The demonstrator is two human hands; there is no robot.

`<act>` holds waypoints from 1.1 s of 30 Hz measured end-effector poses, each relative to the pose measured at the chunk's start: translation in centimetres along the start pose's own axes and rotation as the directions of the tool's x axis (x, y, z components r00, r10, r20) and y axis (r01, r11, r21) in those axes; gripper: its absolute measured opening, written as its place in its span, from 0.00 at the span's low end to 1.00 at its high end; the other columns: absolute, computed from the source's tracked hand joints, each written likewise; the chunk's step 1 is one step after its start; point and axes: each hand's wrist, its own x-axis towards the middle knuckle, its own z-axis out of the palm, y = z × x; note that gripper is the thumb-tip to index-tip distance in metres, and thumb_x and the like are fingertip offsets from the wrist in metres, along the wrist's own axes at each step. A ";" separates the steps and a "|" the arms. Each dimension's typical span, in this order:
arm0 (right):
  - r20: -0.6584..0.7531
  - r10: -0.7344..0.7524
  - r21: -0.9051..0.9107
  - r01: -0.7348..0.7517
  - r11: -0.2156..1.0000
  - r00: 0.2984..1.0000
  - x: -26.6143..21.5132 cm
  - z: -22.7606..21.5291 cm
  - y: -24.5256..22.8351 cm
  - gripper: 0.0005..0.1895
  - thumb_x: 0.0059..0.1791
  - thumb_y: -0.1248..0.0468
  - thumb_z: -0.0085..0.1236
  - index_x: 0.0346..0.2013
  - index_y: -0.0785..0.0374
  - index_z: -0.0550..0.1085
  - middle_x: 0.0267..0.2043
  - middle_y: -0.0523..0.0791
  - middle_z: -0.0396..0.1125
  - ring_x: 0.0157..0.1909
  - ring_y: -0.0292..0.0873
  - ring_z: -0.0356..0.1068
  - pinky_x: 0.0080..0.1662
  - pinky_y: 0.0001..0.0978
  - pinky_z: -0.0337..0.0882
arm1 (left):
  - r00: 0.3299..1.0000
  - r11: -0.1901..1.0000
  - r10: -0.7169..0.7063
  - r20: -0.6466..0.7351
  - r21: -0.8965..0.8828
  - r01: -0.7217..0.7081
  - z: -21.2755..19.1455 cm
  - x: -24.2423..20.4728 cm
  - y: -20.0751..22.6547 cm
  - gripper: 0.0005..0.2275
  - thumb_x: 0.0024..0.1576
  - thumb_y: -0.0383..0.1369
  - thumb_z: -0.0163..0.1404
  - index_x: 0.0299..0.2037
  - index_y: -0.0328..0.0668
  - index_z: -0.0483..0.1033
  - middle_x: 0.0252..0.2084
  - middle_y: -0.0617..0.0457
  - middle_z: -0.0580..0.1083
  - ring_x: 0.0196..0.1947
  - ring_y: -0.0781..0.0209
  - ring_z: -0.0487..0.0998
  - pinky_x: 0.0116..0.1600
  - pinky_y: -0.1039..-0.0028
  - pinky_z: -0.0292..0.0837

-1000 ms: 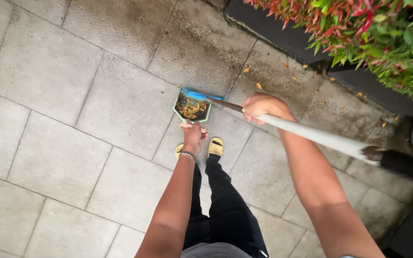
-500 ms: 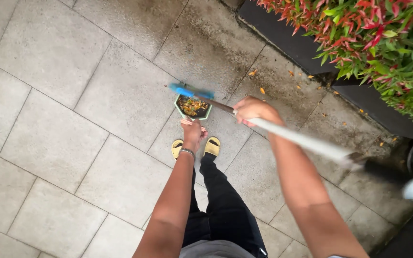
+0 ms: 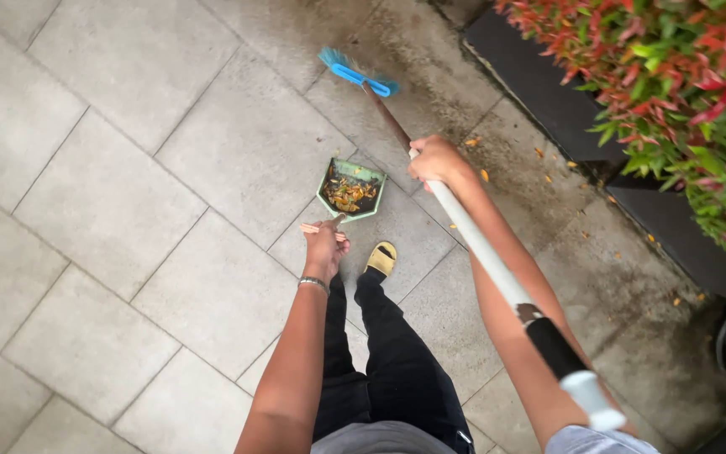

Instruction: Sweeping dry leaves and debris into a dustpan using a broom in an outdoor tiled area.

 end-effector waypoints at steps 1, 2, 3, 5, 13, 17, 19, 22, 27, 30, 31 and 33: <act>0.009 -0.008 -0.010 0.008 1.000 1.000 0.7 1.1 0.0 0.38 0.36 0.72 0.62 0.63 0.58 0.71 0.20 0.56 0.71 0.16 0.49 0.73 0.20 0.43 0.79 | 1.000 1.000 0.000 -0.010 -0.012 0.000 -0.7 0.1 0.0 0.22 0.58 0.29 0.42 0.62 0.38 0.51 0.26 0.51 0.68 0.17 0.60 0.75 0.22 0.75 0.78; 0.023 -0.016 -0.062 0.018 0.998 1.000 1.4 2.1 0.1 0.38 0.35 0.71 0.61 0.62 0.55 0.72 0.22 0.54 0.73 0.17 0.48 0.74 0.20 0.43 0.79 | 1.000 0.999 -0.006 -0.013 -0.033 0.006 -1.4 0.2 -0.1 0.22 0.57 0.28 0.42 0.61 0.39 0.51 0.26 0.51 0.69 0.18 0.60 0.76 0.22 0.74 0.78; 0.037 -0.025 -0.115 0.029 0.993 0.999 1.9 3.2 0.3 0.39 0.35 0.70 0.61 0.62 0.53 0.73 0.23 0.53 0.74 0.17 0.47 0.74 0.20 0.44 0.79 | 1.000 0.999 -0.012 -0.017 -0.053 0.011 -2.0 0.2 -0.3 0.22 0.57 0.28 0.42 0.61 0.39 0.51 0.26 0.51 0.69 0.18 0.60 0.76 0.22 0.73 0.79; 0.093 -0.019 -0.140 0.032 0.990 0.996 2.6 5.8 1.1 0.38 0.35 0.70 0.60 0.62 0.55 0.73 0.22 0.53 0.73 0.19 0.49 0.75 0.23 0.45 0.79 | 0.998 0.995 -0.032 -0.051 -0.092 0.027 -2.8 0.9 -0.8 0.23 0.57 0.28 0.43 0.62 0.40 0.50 0.26 0.50 0.69 0.18 0.60 0.76 0.24 0.73 0.79; 0.418 0.091 -0.240 0.013 0.971 0.904 -7.0 2.4 -6.6 0.35 0.38 0.72 0.60 0.61 0.74 0.70 0.23 0.56 0.69 0.18 0.46 0.70 0.23 0.35 0.76 | 0.998 0.996 -0.022 -0.054 -0.085 0.017 -3.1 -1.1 -0.5 0.20 0.59 0.32 0.44 0.59 0.40 0.52 0.25 0.51 0.67 0.16 0.62 0.74 0.23 0.76 0.78; 0.402 0.065 -0.247 0.040 0.968 0.913 -8.3 1.8 -7.7 0.35 0.41 0.72 0.59 0.63 0.76 0.67 0.23 0.56 0.69 0.17 0.46 0.69 0.22 0.35 0.75 | 0.999 0.997 -0.020 -0.045 -0.074 0.017 -3.3 -0.7 -1.7 0.16 0.60 0.34 0.42 0.56 0.42 0.54 0.25 0.50 0.68 0.16 0.61 0.74 0.22 0.75 0.78; 0.386 0.031 -0.237 0.066 0.969 0.922 -7.6 2.0 -7.1 0.34 0.42 0.72 0.59 0.64 0.77 0.66 0.22 0.56 0.69 0.17 0.46 0.69 0.21 0.36 0.75 | 0.999 0.998 -0.015 -0.038 -0.060 0.013 -3.2 -0.1 -2.5 0.15 0.60 0.34 0.43 0.55 0.42 0.55 0.25 0.50 0.69 0.16 0.60 0.75 0.22 0.74 0.78; 0.292 -0.001 -0.119 0.038 0.992 0.956 -6.4 1.8 -4.6 0.35 0.40 0.74 0.59 0.63 0.72 0.68 0.19 0.56 0.67 0.15 0.48 0.69 0.20 0.38 0.77 | 0.999 1.000 0.021 0.036 0.018 -0.022 -1.9 -0.4 -2.9 0.18 0.58 0.30 0.42 0.58 0.40 0.55 0.25 0.51 0.70 0.16 0.60 0.76 0.20 0.73 0.78; 0.063 0.022 -0.067 -0.018 0.998 0.998 -6.9 -1.6 1.5 0.33 0.38 0.72 0.62 0.60 0.62 0.74 0.19 0.55 0.71 0.16 0.49 0.72 0.19 0.42 0.79 | 0.995 0.986 0.009 0.102 0.163 -0.025 3.4 -2.7 -2.4 0.20 0.59 0.32 0.41 0.61 0.39 0.52 0.26 0.48 0.69 0.17 0.60 0.75 0.23 0.76 0.78; -0.006 0.144 0.086 -0.143 0.986 0.990 -8.9 -5.1 6.9 0.37 0.39 0.72 0.60 0.64 0.64 0.70 0.22 0.57 0.71 0.18 0.49 0.72 0.22 0.43 0.80 | 0.990 0.967 -0.026 0.135 0.256 -0.010 6.9 -4.3 -2.9 0.22 0.58 0.32 0.41 0.63 0.40 0.51 0.26 0.48 0.69 0.17 0.60 0.75 0.23 0.76 0.79; -0.018 0.164 0.116 -0.161 0.980 0.986 -10.0 -6.2 8.4 0.37 0.39 0.72 0.60 0.64 0.64 0.70 0.22 0.57 0.71 0.18 0.49 0.72 0.22 0.43 0.80 | 0.988 0.958 -0.034 0.152 0.288 -0.012 8.2 -4.5 -3.3 0.22 0.58 0.32 0.41 0.63 0.40 0.51 0.26 0.48 0.69 0.17 0.60 0.75 0.23 0.76 0.79; -0.063 0.221 0.197 -0.205 0.959 0.973 -12.6 -8.1 11.8 0.38 0.41 0.72 0.60 0.66 0.71 0.66 0.23 0.56 0.69 0.19 0.47 0.71 0.25 0.44 0.80 | 0.982 0.936 -0.029 0.189 0.350 -0.040 10.7 -5.0 -4.8 0.23 0.59 0.33 0.41 0.63 0.40 0.50 0.27 0.45 0.70 0.18 0.58 0.75 0.24 0.74 0.79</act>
